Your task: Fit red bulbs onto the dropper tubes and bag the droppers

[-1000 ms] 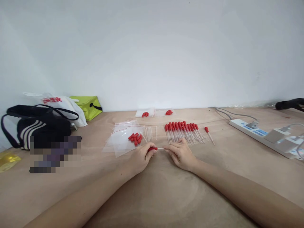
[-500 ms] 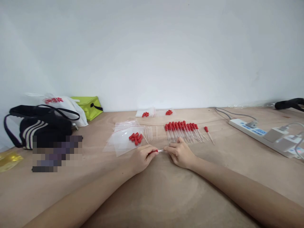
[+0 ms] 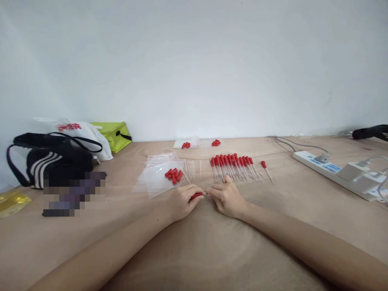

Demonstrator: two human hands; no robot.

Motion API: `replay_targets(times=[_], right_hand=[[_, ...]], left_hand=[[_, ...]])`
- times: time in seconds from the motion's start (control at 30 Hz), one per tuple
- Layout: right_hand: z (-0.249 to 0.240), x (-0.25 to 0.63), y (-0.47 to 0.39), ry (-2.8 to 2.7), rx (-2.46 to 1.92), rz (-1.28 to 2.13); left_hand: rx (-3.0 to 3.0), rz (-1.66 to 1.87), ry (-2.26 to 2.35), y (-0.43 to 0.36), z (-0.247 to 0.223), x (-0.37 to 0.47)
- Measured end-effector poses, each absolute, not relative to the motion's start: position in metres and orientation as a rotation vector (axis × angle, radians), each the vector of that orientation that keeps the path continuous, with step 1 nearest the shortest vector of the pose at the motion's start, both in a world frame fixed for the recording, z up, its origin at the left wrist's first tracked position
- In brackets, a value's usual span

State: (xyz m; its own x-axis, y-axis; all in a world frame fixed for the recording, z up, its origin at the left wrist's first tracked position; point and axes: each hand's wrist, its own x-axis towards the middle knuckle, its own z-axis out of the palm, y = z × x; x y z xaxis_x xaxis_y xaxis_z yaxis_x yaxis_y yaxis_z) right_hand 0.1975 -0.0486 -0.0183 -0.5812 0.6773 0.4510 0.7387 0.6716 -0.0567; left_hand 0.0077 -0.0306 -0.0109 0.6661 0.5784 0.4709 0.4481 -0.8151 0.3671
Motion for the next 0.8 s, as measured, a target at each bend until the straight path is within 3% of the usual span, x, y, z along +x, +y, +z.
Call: replay_targets(times=[0.23,0.4,0.53,0.8], right_hand=[[-0.003,0.193,-0.049,-2.462,-1.228,-0.311],[0.008,0.196,-0.027,-2.211,-1.603,-0.179],[0.01,0.189,0.007,-1.944,-1.891,-0.068],[0.0,0.17,0.037,-2.035,-2.013,-0.125]], left_hand=[[2.709,0.982,0.887,-0.019,-0.01,0.004],[2.671,1.101,1.452,-0.006,-0.007,-0.008],[2.529,0.991,1.796,-0.002,-0.005,-0.013],[2.579,0.835,1.926,0.001,-0.006,-0.022]])
